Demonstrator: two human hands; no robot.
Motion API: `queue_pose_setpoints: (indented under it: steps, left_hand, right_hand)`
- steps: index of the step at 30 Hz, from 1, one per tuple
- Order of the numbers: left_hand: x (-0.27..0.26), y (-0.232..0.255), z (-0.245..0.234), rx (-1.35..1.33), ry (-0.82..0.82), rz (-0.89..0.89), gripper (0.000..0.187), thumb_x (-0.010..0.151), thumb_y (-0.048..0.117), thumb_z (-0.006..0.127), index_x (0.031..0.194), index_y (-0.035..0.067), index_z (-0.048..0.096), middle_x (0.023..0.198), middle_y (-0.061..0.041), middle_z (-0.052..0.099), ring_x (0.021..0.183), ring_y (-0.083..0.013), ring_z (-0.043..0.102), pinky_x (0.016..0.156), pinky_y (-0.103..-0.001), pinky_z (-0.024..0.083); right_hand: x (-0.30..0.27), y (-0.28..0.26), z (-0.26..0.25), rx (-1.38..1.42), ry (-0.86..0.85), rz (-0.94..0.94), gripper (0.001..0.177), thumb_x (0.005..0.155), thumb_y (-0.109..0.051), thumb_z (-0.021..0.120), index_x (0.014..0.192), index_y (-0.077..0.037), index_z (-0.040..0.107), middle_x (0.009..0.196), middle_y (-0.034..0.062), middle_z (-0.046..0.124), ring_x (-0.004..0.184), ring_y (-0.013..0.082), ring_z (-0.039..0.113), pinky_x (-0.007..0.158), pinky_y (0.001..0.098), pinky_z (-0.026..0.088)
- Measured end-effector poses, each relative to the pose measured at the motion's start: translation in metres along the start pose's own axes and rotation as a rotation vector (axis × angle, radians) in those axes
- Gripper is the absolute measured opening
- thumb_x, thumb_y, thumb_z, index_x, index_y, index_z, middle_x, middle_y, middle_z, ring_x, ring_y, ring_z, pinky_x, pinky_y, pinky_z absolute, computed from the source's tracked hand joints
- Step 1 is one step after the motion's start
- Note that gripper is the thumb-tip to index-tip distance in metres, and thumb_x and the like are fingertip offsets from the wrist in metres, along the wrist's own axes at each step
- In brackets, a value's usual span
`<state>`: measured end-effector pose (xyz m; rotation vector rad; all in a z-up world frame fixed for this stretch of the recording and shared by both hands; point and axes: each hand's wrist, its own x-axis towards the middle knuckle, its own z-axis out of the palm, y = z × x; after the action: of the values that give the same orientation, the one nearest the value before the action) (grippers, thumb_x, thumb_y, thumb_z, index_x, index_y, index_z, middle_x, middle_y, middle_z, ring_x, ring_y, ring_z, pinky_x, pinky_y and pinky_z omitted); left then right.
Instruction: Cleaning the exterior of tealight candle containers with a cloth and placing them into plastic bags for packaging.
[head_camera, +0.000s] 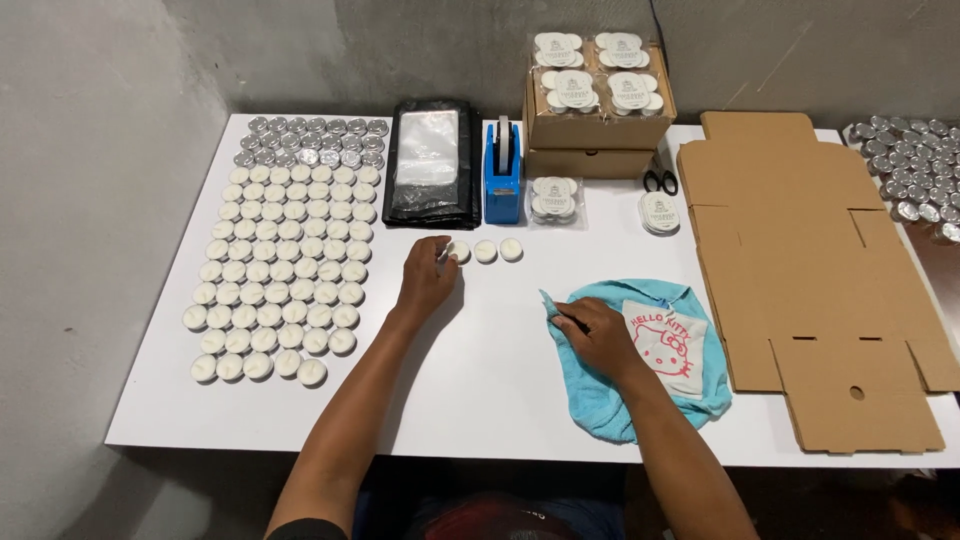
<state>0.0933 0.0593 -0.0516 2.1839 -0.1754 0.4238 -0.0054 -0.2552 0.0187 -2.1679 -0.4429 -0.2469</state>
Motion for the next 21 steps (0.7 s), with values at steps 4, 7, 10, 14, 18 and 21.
queue_pose_setpoints:
  steps: [4,7,10,14,18,21]
  left_hand:
    - [0.005,-0.001,-0.008,0.008,0.030,0.007,0.023,0.097,0.003,0.056,0.119,0.001,0.063,0.102,-0.015,0.062,0.097,-0.0329,0.069,0.084,-0.040,0.062]
    - [0.012,0.000,-0.014,0.058,0.075,0.031,0.026,0.095,-0.003,0.053,0.118,0.001,0.066,0.102,-0.015,0.060,0.095,-0.0342,0.068,0.084,-0.041,0.061]
    - [0.023,0.002,-0.021,0.133,0.143,0.113,0.026,0.093,-0.008,0.054,0.114,0.000,0.066,0.100,-0.016,0.058,0.092,-0.0348,0.067,0.084,-0.043,0.059]
    - [0.039,0.000,-0.029,0.412,0.258,0.222,0.026,0.085,-0.005,0.069,0.109,0.006,0.073,0.103,-0.012,0.057,0.091,-0.0307,0.064,0.081,-0.039,0.056]
    - [0.053,0.009,-0.036,0.645,0.354,0.268,0.025,0.074,0.004,0.080,0.096,0.014,0.074,0.122,-0.014,0.051,0.104,-0.0330,0.054,0.073,-0.039,0.050]
    - [0.064,0.004,-0.036,0.706,0.337,0.283,0.025,0.074,0.008,0.080,0.097,0.017,0.076,0.133,-0.015,0.051,0.114,-0.0363,0.052,0.075,-0.040,0.051]
  right_hand:
    - [0.000,-0.003,0.000,-0.012,0.011,-0.013,0.017,0.094,-0.013,0.077,0.109,-0.006,0.081,0.089,0.0147,0.078,0.083,0.0288,0.074,0.072,0.0381,0.058]
    - [-0.001,-0.005,-0.001,-0.019,-0.001,0.016,0.018,0.095,-0.014,0.077,0.110,-0.007,0.081,0.090,0.0143,0.078,0.086,0.0294,0.074,0.076,0.0389,0.058]
    - [-0.001,-0.007,-0.002,-0.024,-0.004,0.029,0.018,0.095,-0.016,0.076,0.110,-0.007,0.081,0.091,0.0137,0.078,0.087,0.0288,0.075,0.076,0.0386,0.059]
    - [-0.001,-0.009,-0.002,-0.028,-0.014,0.066,0.018,0.095,-0.017,0.076,0.110,-0.008,0.082,0.093,0.0121,0.079,0.089,0.0275,0.075,0.078,0.0391,0.059]
    - [0.001,-0.006,-0.003,-0.045,-0.065,0.145,0.022,0.095,-0.019,0.075,0.113,-0.008,0.081,0.098,0.0116,0.080,0.095,0.0265,0.075,0.080,0.0386,0.059]
    - [0.003,-0.022,-0.008,-0.047,-0.082,0.163,0.022,0.095,-0.019,0.074,0.114,-0.009,0.081,0.099,0.0108,0.080,0.096,0.0271,0.076,0.081,0.0379,0.060]
